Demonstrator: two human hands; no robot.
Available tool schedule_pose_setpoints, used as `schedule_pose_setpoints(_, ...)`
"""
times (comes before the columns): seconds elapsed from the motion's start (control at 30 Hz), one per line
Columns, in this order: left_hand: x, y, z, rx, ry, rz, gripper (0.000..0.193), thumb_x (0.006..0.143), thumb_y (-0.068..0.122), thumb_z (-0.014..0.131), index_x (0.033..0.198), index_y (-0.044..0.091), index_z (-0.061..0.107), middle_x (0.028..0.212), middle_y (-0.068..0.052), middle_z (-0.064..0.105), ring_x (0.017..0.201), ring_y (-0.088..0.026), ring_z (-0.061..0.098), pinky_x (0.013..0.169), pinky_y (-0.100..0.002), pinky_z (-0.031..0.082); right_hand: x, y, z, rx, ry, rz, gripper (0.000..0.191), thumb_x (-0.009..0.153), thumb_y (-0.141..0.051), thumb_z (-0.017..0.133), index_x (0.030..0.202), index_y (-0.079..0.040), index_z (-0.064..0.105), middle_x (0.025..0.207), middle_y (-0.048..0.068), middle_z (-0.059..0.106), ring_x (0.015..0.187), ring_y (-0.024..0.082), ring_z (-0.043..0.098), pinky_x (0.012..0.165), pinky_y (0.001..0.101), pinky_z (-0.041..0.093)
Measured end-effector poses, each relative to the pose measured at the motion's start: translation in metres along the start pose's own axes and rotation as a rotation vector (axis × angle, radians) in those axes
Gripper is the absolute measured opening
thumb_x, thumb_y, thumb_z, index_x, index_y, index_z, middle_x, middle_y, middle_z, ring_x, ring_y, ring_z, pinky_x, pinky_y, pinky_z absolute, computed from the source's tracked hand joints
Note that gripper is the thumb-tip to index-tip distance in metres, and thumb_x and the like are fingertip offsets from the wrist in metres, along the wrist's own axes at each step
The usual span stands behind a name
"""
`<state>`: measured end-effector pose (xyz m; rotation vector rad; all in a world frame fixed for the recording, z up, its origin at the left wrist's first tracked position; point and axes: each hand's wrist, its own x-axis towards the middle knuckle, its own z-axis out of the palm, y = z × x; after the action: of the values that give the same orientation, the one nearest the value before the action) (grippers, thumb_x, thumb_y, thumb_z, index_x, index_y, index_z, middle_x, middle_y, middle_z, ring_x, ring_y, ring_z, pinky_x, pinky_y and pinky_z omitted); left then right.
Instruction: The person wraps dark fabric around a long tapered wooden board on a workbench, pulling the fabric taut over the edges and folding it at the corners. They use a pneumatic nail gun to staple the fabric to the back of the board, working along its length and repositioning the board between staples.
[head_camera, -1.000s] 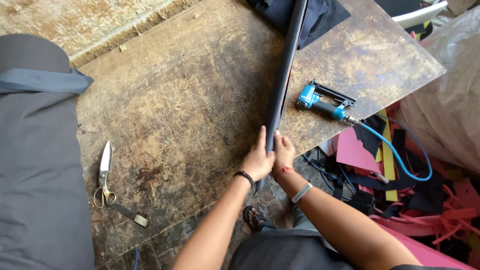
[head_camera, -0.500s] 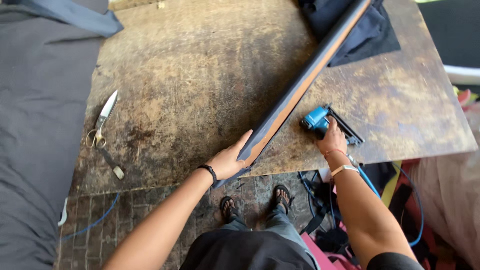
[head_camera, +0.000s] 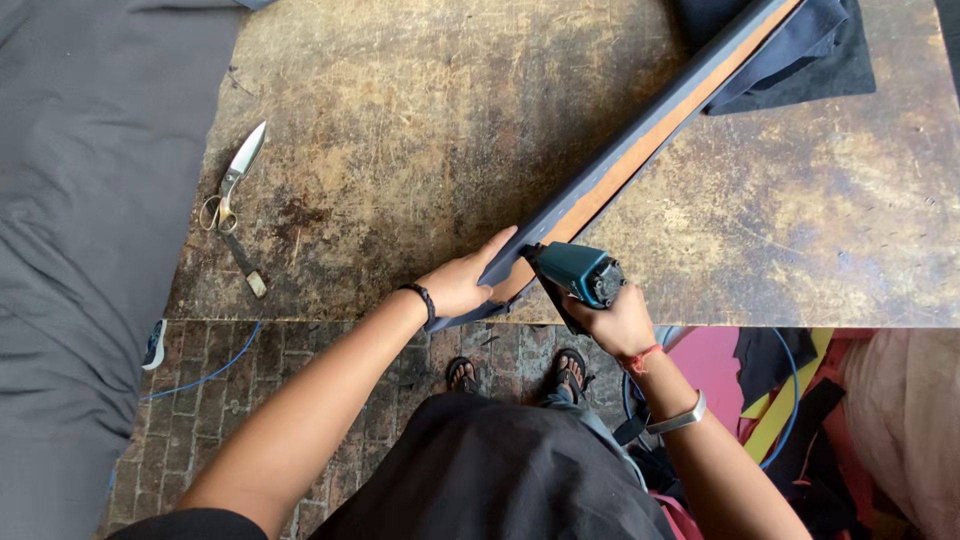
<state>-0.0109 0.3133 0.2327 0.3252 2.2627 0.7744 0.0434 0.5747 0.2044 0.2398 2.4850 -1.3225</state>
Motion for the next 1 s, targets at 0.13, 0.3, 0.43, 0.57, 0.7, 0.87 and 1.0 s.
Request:
schedule_pose_setpoints(0.13, 0.008, -0.009, 0.005, 0.018, 0.009, 0.026, 0.103, 0.089, 0.003, 0.059, 0.163, 0.039, -0.003, 0.125, -0.026, 0.068, 0.109, -0.04, 0.07, 0.087, -0.052, 0.053, -0.014, -0.005, 0.007, 0.108, -0.015, -0.065, 0.037, 0.075, -0.029, 0.081, 0.103, -0.005, 0.078, 0.082, 0.011, 0.079, 0.073, 0.019, 0.075, 0.07, 0.035, 0.058)
schedule_pose_setpoints(0.3, 0.012, -0.014, 0.011, 0.016, 0.028, 0.093, 0.103, 0.09, 0.011, 0.068, 0.161, 0.034, -0.003, 0.131, -0.025, 0.064, 0.115, -0.041, 0.066, 0.093, -0.051, 0.052, -0.032, -0.003, 0.022, 0.15, -0.01, -0.199, 0.043, 0.074, -0.03, 0.082, 0.108, -0.004, 0.075, 0.089, 0.009, 0.079, 0.079, 0.019, 0.076, 0.075, 0.0357, 0.058)
schedule_pose_setpoints(0.43, 0.015, -0.016, 0.013, 0.057, 0.042, 0.122, 0.111, 0.083, 0.002, 0.065, 0.165, 0.033, -0.004, 0.133, -0.026, 0.064, 0.12, -0.041, 0.066, 0.094, -0.051, 0.051, -0.045, -0.003, 0.035, 0.1, -0.017, -0.089, 0.043, 0.075, -0.032, 0.082, 0.107, -0.004, 0.076, 0.086, 0.011, 0.079, 0.076, 0.02, 0.075, 0.076, 0.0362, 0.059)
schedule_pose_setpoints(0.57, 0.014, -0.02, 0.016, 0.101, 0.041, 0.181, 0.123, 0.077, 0.014, 0.081, 0.161, 0.027, -0.009, 0.135, -0.029, 0.059, 0.12, -0.042, 0.063, 0.095, -0.049, 0.051, -0.058, -0.002, 0.044, 0.162, 0.013, -0.207, 0.044, 0.075, -0.031, 0.083, 0.107, -0.002, 0.074, 0.088, 0.01, 0.078, 0.077, 0.018, 0.073, 0.075, 0.0357, 0.058)
schedule_pose_setpoints(0.7, -0.018, -0.033, 0.023, 0.105, 0.195, 0.519, 0.142, 0.065, 0.021, 0.096, 0.161, 0.019, -0.009, 0.14, -0.04, 0.049, 0.119, -0.049, 0.057, 0.096, -0.054, 0.048, -0.069, -0.003, 0.049, 0.082, -0.054, -0.016, 0.038, 0.077, -0.03, 0.083, 0.104, -0.004, 0.078, 0.082, 0.011, 0.078, 0.072, 0.018, 0.073, 0.073, 0.0349, 0.058)
schedule_pose_setpoints(0.87, -0.056, -0.036, 0.032, 0.017, 0.005, -0.094, 0.11, 0.087, 0.013, 0.072, 0.165, 0.027, -0.004, 0.105, -0.028, 0.072, 0.098, -0.04, 0.073, 0.086, -0.05, 0.054, -0.08, -0.003, 0.048, 0.247, -0.057, -0.131, 0.044, 0.076, -0.029, 0.083, 0.11, -0.003, 0.074, 0.093, 0.008, 0.079, 0.082, 0.016, 0.072, 0.077, 0.0319, 0.057)
schedule_pose_setpoints(1.0, -0.059, -0.028, 0.033, 0.022, 0.072, -0.009, 0.11, 0.086, 0.009, 0.071, 0.164, 0.027, -0.003, 0.1, -0.028, 0.072, 0.095, -0.04, 0.073, 0.083, -0.05, 0.054, -0.083, -0.004, 0.051, 0.315, -0.056, -0.188, 0.043, 0.075, -0.03, 0.083, 0.109, -0.005, 0.074, 0.092, 0.005, 0.079, 0.081, 0.015, 0.073, 0.076, 0.0312, 0.057)
